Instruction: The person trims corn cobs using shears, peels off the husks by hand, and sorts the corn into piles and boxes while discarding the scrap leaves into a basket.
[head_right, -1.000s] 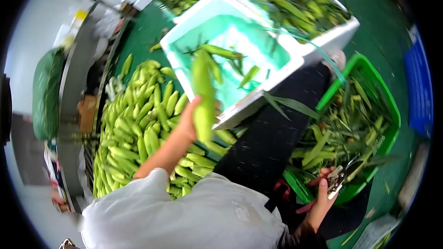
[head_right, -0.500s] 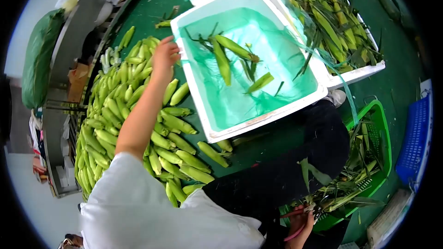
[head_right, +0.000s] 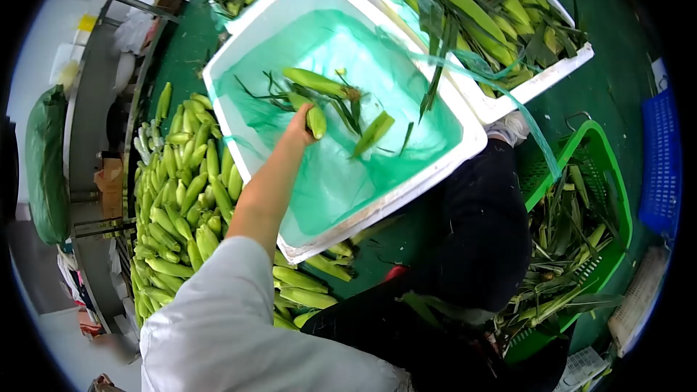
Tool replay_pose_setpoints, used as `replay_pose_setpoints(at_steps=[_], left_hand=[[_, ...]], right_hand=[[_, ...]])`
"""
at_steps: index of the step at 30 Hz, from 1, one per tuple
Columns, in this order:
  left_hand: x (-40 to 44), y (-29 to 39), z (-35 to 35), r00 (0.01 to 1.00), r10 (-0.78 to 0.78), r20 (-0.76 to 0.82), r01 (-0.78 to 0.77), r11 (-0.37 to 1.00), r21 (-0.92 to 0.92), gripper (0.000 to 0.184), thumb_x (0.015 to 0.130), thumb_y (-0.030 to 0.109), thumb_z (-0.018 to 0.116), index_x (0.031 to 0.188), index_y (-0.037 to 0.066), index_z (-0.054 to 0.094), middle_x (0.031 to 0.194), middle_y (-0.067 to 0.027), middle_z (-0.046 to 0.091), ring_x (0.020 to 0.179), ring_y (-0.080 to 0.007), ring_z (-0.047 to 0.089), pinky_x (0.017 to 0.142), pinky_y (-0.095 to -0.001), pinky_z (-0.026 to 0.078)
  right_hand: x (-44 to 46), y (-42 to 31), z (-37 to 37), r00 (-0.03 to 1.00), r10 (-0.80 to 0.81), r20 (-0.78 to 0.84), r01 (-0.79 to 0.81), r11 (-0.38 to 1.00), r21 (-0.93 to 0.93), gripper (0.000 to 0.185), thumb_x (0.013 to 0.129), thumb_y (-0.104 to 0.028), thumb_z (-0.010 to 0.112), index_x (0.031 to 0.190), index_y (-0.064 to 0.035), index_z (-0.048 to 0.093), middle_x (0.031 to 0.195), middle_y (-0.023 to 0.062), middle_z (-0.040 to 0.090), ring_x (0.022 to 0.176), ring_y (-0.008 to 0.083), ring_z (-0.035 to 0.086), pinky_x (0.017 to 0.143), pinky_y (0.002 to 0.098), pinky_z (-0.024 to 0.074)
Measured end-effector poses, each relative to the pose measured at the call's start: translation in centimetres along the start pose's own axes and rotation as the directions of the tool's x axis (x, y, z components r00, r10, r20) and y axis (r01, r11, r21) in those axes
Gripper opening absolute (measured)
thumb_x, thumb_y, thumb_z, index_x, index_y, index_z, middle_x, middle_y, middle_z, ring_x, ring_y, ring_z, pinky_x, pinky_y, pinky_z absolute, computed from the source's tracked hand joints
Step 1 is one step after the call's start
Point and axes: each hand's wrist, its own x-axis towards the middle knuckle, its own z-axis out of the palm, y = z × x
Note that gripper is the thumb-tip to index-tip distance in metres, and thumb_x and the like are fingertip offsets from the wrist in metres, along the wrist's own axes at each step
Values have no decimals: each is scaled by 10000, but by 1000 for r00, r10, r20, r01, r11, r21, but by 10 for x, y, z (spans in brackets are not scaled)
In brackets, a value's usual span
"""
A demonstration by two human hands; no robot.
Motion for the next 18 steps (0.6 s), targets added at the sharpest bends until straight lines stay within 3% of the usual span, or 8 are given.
replay_pose_setpoints(at_steps=[3, 7, 9, 12, 13, 14, 15, 18], left_hand=[[-97, -4, 38, 993, 61, 104, -38, 976, -213, 379, 862, 288, 701, 1139, 81, 548, 999, -115, 651, 824, -266, 646, 733, -392, 574], [-327, -50, 64, 873, 442, 206, -484, 840, 246, 469, 926, 317, 625, 1275, 35, 492, 1170, -167, 593, 910, -288, 632, 783, -402, 565], [-399, -71, 60, 877, 294, 379, -337, 940, 50, 565, 935, 430, 580, 1304, 14, 476, 1190, -171, 588, 950, -288, 628, 768, -400, 564], [-447, -84, 67, 718, -140, 682, 18, 983, 182, 633, 928, 505, 548, 1327, 20, 471, 1202, -158, 585, 961, -293, 630, 767, -424, 559], [-453, -96, 75, 620, -174, 765, -147, 932, 331, 671, 902, 519, 583, 1336, 20, 464, 1215, -165, 578, 953, -310, 629, 765, -472, 556], [-466, -111, 89, 617, -194, 763, -216, 890, 401, 643, 910, 447, 610, 1354, 11, 446, 1184, -162, 602, 986, -296, 630, 828, -437, 535], [-482, -128, 102, 612, -214, 762, -284, 839, 464, 623, 918, 375, 638, 1372, 2, 429, 1152, -160, 625, 1018, -282, 631, 892, -402, 513], [-499, -182, 124, 405, -38, 914, -822, 423, 381, 683, 892, 305, 695, 1424, 10, 383, 1232, -167, 605, 1087, -298, 621, 941, -355, 480]], right_hand=[[12, -9, 9, 985, -88, 150, 89, 996, -1, 497, 969, -344, 554, 1389, -118, 415, 1179, 85, 593, 1086, 220, 554, 908, 397, 464], [-7, 1, 31, 921, -286, 265, 318, 944, -88, 521, 940, -308, 601, 1385, -104, 422, 1150, 78, 591, 1055, 213, 557, 882, 377, 469], [-46, 2, 81, 870, -434, 236, 477, 861, -175, 564, 895, -256, 662, 1378, -71, 437, 1111, 72, 586, 1013, 205, 560, 881, 347, 460], [-84, 2, 116, 807, -526, 268, 589, 751, -299, 648, 784, -124, 734, 1358, 4, 460, 1100, 62, 598, 1031, 166, 548, 927, 315, 424], [-86, -2, 117, 771, -526, 359, 634, 689, -353, 674, 768, -118, 747, 1365, 3, 459, 1116, 73, 601, 1042, 173, 551, 945, 316, 417], [-86, -9, 118, 698, -537, 474, 715, 560, -419, 701, 759, -126, 765, 1372, 8, 452, 1134, 80, 597, 1057, 178, 552, 959, 325, 417], [-95, -17, 126, 687, -529, 499, 725, 549, -416, 736, 756, -149, 783, 1384, 9, 433, 1170, 103, 592, 1092, 195, 562, 978, 342, 419], [-109, -40, 124, 573, -539, 618, 815, 294, -499, 874, 744, -270, 826, 1424, 10, 356, 1233, 178, 571, 1153, 283, 568, 1005, 367, 423]])
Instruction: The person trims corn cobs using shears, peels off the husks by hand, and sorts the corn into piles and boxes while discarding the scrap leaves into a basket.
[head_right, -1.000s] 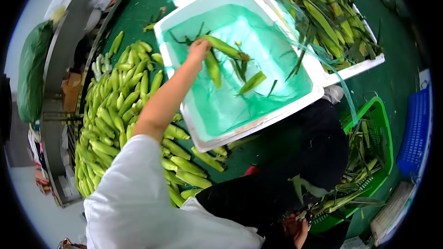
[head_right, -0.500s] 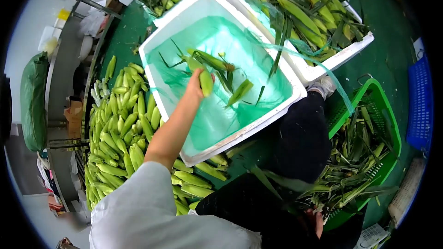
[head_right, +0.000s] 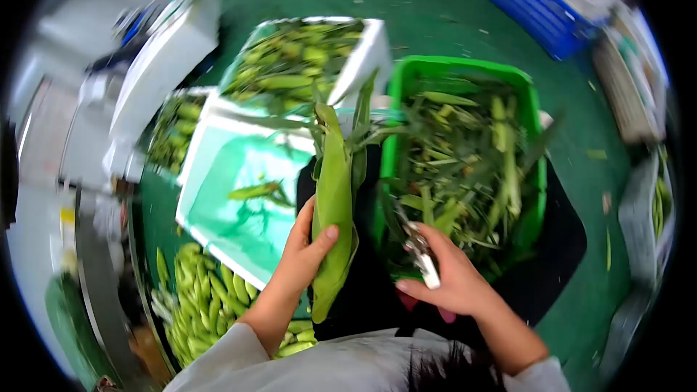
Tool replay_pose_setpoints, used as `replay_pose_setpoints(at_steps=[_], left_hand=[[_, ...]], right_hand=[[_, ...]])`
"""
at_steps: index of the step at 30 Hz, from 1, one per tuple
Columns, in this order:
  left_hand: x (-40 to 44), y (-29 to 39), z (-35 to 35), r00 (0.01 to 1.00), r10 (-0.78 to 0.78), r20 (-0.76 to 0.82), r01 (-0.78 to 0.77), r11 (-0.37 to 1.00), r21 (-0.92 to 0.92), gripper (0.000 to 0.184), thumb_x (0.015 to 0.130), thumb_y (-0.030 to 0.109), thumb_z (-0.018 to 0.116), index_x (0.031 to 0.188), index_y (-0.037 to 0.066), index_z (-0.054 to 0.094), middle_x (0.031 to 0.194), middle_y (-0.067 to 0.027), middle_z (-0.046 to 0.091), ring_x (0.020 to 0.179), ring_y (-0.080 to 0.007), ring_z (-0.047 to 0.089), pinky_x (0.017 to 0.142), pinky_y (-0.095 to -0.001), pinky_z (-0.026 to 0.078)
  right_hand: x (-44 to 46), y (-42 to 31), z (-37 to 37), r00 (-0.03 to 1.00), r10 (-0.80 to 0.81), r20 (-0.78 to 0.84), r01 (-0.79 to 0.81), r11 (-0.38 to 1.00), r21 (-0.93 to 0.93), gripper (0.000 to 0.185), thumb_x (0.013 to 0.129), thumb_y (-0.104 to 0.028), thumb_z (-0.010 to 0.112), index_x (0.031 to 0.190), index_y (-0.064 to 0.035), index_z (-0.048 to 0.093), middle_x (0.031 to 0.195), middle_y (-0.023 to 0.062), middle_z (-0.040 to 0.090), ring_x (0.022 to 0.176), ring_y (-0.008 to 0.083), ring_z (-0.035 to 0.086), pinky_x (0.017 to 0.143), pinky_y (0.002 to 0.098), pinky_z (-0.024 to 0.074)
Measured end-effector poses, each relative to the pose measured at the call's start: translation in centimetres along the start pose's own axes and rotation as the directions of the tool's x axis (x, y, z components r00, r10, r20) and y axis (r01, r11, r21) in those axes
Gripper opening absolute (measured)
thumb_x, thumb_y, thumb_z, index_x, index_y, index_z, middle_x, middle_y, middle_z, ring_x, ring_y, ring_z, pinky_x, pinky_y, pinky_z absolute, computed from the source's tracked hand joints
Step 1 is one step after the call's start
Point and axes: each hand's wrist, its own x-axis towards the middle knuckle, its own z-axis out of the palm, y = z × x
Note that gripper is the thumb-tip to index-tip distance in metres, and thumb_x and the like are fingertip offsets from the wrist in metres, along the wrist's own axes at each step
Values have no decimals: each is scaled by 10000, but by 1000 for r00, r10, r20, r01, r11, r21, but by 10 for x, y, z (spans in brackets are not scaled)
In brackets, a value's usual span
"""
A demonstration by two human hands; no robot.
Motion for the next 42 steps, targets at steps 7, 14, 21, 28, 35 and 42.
replay_pose_setpoints(at_steps=[7, 14, 21, 28, 35, 42], left_hand=[[14, 21, 51, 924, -42, 380, -208, 780, 591, 689, 811, 212, 779, 1379, -5, 456, 1253, -191, 605, 1111, -274, 636, 926, -344, 488], [50, 10, 59, 695, -367, 618, 250, 930, 270, 678, 849, 174, 746, 1413, -21, 423, 1235, -75, 595, 1115, -132, 539, 991, -288, 415], [72, 2, 110, 993, -60, 98, 93, 917, -387, 515, 894, 297, 690, 1231, -31, 480, 1185, -160, 576, 1140, -289, 564, 1003, -476, 460], [49, -10, 148, 995, 8, -101, -54, 885, -462, 504, 968, 379, 555, 1277, -12, 479, 1255, -134, 564, 1180, -264, 550, 1039, -419, 431], [43, -25, 136, 981, -117, -153, -16, 742, -671, 512, 951, 458, 558, 1231, 31, 522, 1236, -105, 587, 1181, -239, 546, 1051, -411, 415], [55, -27, 112, 866, -358, 348, 428, 176, -886, 614, 839, 559, 666, 1113, 27, 526, 1005, -84, 575, 908, -230, 576, 843, -366, 487]], right_hand=[[-8, 28, -59, 999, -26, -35, 22, 994, -109, 826, 728, -475, 796, 1249, 69, 459, 1190, 258, 522, 1135, 384, 524, 958, 416, 428], [-40, 55, -66, 987, 156, -42, -115, 863, 492, 299, 826, -233, 737, 967, -9, 597, 764, 35, 595, 645, 143, 587, 582, 283, 483], [-83, 32, -14, 982, 184, -38, -23, 315, 949, 508, 866, -175, 682, 1296, -16, 463, 977, 115, 634, 855, 201, 632, 746, 330, 539], [-47, 60, 8, 900, 357, -248, -91, 712, 697, 736, 821, -315, 774, 1367, 9, 402, 1157, 87, 538, 1050, 181, 545, 902, 316, 461], [-12, 83, 7, 798, 69, -599, 12, 991, 130, 510, 711, -158, 817, 1118, 2, 553, 871, 49, 588, 794, 138, 561, 718, 272, 465], [-61, 61, 6, 935, -206, 288, -264, 138, 955, 679, 708, -445, 768, 1068, 93, 561, 701, 141, 631, 640, 222, 633, 588, 323, 497]])
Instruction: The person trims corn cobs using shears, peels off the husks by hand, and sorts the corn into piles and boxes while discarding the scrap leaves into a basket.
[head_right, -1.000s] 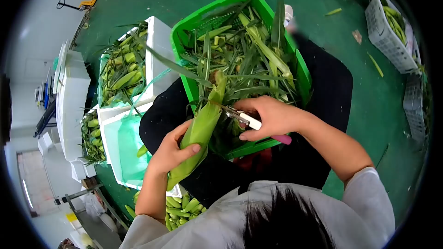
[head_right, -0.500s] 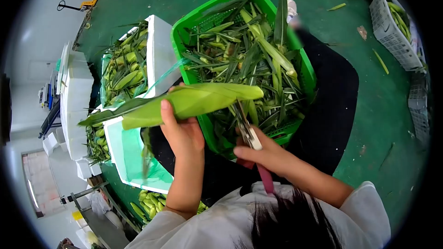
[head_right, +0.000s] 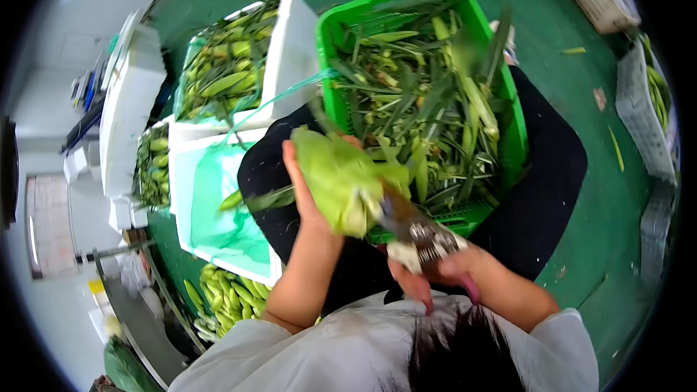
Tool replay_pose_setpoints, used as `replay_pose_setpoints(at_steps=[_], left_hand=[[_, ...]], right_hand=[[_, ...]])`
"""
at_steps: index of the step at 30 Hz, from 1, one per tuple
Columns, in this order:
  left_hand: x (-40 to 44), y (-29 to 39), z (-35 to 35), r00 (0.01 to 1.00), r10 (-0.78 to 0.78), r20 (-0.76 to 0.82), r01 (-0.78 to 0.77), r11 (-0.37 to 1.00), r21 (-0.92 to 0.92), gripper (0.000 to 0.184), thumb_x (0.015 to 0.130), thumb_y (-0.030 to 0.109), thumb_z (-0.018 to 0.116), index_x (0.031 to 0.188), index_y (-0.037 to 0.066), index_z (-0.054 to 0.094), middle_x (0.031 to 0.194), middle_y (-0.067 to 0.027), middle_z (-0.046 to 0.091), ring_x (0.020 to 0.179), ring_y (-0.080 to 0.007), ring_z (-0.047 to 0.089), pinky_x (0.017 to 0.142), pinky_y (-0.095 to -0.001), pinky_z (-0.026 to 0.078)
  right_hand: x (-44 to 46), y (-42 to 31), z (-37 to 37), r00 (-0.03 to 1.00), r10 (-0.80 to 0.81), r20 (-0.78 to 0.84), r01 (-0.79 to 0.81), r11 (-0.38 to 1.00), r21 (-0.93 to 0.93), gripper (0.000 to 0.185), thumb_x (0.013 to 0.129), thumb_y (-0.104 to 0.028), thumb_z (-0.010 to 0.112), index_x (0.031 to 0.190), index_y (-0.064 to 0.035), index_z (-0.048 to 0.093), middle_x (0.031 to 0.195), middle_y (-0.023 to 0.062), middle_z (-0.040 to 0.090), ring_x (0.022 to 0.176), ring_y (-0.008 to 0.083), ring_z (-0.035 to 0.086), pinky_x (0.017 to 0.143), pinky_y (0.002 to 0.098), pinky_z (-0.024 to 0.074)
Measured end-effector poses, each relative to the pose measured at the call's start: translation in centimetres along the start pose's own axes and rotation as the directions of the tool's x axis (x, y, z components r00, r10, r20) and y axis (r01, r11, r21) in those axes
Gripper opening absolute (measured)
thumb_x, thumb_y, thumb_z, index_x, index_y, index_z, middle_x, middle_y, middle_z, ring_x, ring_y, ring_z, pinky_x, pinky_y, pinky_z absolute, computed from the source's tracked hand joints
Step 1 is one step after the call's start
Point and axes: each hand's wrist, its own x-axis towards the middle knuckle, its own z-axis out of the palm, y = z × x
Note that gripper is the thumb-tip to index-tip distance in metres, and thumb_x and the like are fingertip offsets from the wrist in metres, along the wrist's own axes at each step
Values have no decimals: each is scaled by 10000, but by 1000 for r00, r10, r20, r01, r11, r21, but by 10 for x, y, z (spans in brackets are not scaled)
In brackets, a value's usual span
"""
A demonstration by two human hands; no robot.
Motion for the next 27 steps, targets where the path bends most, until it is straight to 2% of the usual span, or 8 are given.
replay_pose_setpoints(at_steps=[5, 7, 9, 11, 12, 17, 19, 27], left_hand=[[-12, 3, 6, 760, -73, 646, 426, 807, -409, 493, 907, 486, 640, 1120, 80, 458, 820, 13, 509, 702, -113, 541, 655, -283, 463], [-27, 15, -19, 894, 2, 449, 125, 959, -254, 729, 879, 744, 422, 1115, 58, 493, 866, 14, 527, 628, -161, 512, 636, -304, 438], [-34, 24, -27, 959, -38, 280, 50, 998, -37, 791, 870, 782, 371, 1168, 68, 538, 998, -48, 593, 774, -190, 572, 740, -337, 463], [-56, 20, -12, 991, -31, -133, 52, 987, 155, 825, 867, 790, 363, 1219, 66, 548, 1063, -91, 606, 862, -213, 589, 797, -361, 473], [-55, 32, -55, 959, -277, 51, 274, 960, 60, 830, 817, 758, 522, 1373, 145, 454, 1186, -109, 519, 1026, -216, 504, 822, -347, 460], [-66, 18, -69, 993, -22, -113, 56, 951, 305, 740, 893, 644, 529, 1408, 127, 414, 1296, -143, 506, 1106, -239, 526, 929, -442, 481], [-71, 19, -43, 996, 78, -34, -64, 949, 310, 659, 932, 525, 555, 1406, 96, 398, 1337, -147, 512, 1192, -258, 533, 1008, -506, 463], [-65, 0, -64, 941, 310, 135, -191, 158, 969, 710, 705, 165, 861, 1282, 23, 473, 1169, -79, 567, 1104, -170, 542, 931, -337, 455]], right_hand=[[9, 5, 9, 974, -19, 225, -54, 949, 312, 670, 716, -476, 723, 1047, 85, 563, 665, 92, 576, 550, 196, 568, 512, 313, 471], [18, -13, 9, 972, -146, 182, 58, 908, 414, 682, 745, -496, 705, 1093, 72, 560, 687, 90, 597, 524, 196, 570, 495, 306, 480], [24, -44, 18, 982, -141, -127, 65, 880, -470, 696, 746, -477, 699, 1155, 66, 550, 694, 109, 604, 536, 218, 596, 493, 311, 484], [37, -57, 17, 929, -229, -289, 55, 861, -506, 676, 759, -461, 697, 1173, 54, 551, 764, 110, 611, 624, 214, 616, 586, 321, 505], [44, -63, 17, 900, -282, -333, 73, 850, -522, 661, 769, -453, 695, 1179, 46, 553, 804, 109, 615, 678, 209, 625, 643, 327, 514], [78, -95, -90, 506, -342, -792, 249, 937, -246, 434, 869, -380, 648, 1098, -20, 569, 876, 65, 612, 835, 215, 603, 806, 366, 503], [56, -70, -116, 732, -172, -659, -44, 954, -298, 431, 843, -313, 694, 1130, -25, 550, 922, 80, 637, 797, 220, 608, 777, 362, 519], [98, 6, 7, 680, -580, -449, 95, 677, -730, 364, 840, -106, 736, 1132, -31, 532, 937, -4, 545, 818, 72, 497, 715, 235, 438]])
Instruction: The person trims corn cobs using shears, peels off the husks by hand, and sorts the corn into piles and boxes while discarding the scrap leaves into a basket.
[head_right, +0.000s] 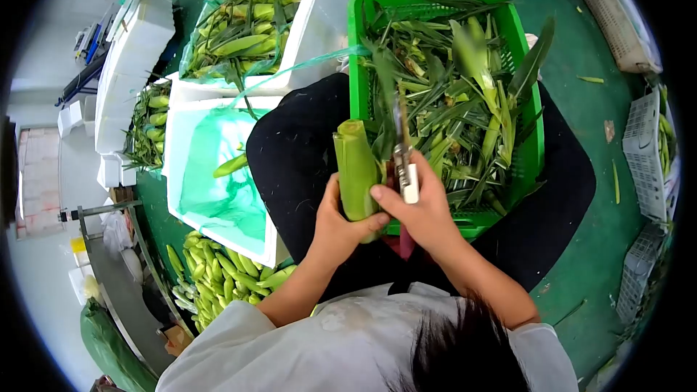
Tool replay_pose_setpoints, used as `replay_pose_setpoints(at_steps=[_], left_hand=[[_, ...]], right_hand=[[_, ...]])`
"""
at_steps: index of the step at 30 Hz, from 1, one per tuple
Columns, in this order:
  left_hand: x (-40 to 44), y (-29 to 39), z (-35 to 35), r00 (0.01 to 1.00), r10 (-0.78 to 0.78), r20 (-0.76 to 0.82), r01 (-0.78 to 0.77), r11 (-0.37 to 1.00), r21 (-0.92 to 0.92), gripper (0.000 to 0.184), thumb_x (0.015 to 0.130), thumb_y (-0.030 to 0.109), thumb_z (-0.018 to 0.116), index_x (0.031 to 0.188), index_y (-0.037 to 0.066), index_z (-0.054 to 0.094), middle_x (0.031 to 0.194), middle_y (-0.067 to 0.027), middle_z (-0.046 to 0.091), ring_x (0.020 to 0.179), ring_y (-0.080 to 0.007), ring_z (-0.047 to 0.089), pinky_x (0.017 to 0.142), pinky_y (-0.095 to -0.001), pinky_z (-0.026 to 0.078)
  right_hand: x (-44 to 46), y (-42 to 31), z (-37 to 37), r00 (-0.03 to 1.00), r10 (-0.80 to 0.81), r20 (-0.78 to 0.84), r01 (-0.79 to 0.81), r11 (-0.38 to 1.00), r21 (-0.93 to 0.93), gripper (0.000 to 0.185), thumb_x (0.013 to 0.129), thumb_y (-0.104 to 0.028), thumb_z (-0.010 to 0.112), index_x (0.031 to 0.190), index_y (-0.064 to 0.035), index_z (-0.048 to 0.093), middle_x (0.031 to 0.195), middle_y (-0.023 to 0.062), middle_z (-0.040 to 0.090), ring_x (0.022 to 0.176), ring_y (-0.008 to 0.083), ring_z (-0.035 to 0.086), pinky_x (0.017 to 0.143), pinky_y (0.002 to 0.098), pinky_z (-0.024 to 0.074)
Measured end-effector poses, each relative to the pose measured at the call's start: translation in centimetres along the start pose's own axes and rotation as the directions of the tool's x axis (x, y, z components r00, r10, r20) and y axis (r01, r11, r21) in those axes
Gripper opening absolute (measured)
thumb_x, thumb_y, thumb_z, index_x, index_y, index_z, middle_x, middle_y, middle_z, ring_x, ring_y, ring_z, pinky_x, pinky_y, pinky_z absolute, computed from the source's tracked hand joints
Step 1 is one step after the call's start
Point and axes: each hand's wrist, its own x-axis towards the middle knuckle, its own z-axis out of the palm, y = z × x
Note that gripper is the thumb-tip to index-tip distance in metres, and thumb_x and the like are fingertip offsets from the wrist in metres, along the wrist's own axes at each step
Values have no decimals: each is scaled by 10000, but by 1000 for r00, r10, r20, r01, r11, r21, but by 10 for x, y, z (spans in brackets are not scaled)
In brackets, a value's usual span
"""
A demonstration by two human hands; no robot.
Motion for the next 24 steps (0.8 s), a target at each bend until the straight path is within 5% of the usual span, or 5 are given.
replay_pose_setpoints(at_steps=[8, 11, 16, 20, 24], left_hand=[[-46, -4, -105, 987, 159, -17, -28, 72, -997, 681, 905, 619, 486, 1319, 78, 474, 1055, -91, 582, 845, -210, 602, 696, -379, 529], [-120, -38, -212, 908, -146, -392, -367, 174, -914, 602, 911, 595, 466, 1248, 99, 512, 971, -86, 578, 733, -185, 561, 599, -368, 508], [-330, -155, -393, -51, -519, -853, -656, 662, -363, 605, 932, 537, 408, 1235, 21, 493, 1033, -122, 601, 872, -253, 626, 721, -401, 577], [-389, -142, -465, -612, -516, -599, -751, 618, 235, 604, 1005, 393, 239, 1326, -96, 389, 1261, -206, 545, 1140, -327, 578, 954, -444, 545], [-227, -181, -525, -10, -23, -1000, -504, 863, -15, 345, 986, 301, 494, 1235, 70, 560, 949, -101, 620, 865, -205, 628, 738, -297, 540]], right_hand=[[72, -36, -97, 935, -310, -170, 29, 547, -837, 424, 839, -224, 714, 1171, 2, 577, 877, 62, 605, 791, 177, 586, 722, 317, 483], [99, -38, -178, 844, -533, -64, 122, 306, -944, 525, 862, -301, 722, 1248, 13, 555, 1094, 137, 653, 961, 272, 629, 873, 369, 487], [64, -29, -150, 985, 132, -113, -174, 773, -609, 400, 868, -291, 710, 1139, -40, 557, 792, 11, 520, 641, 88, 486, 583, 239, 400], [35, 42, -138, 978, 160, -133, -208, 780, -590, 406, 848, -266, 725, 1134, -32, 556, 732, -15, 523, 545, 82, 466, 487, 238, 366], [15, 31, -63, 868, 392, -304, -495, 737, -461, 415, 856, -225, 702, 1183, -17, 553, 758, 9, 564, 567, 102, 500, 490, 240, 396]])
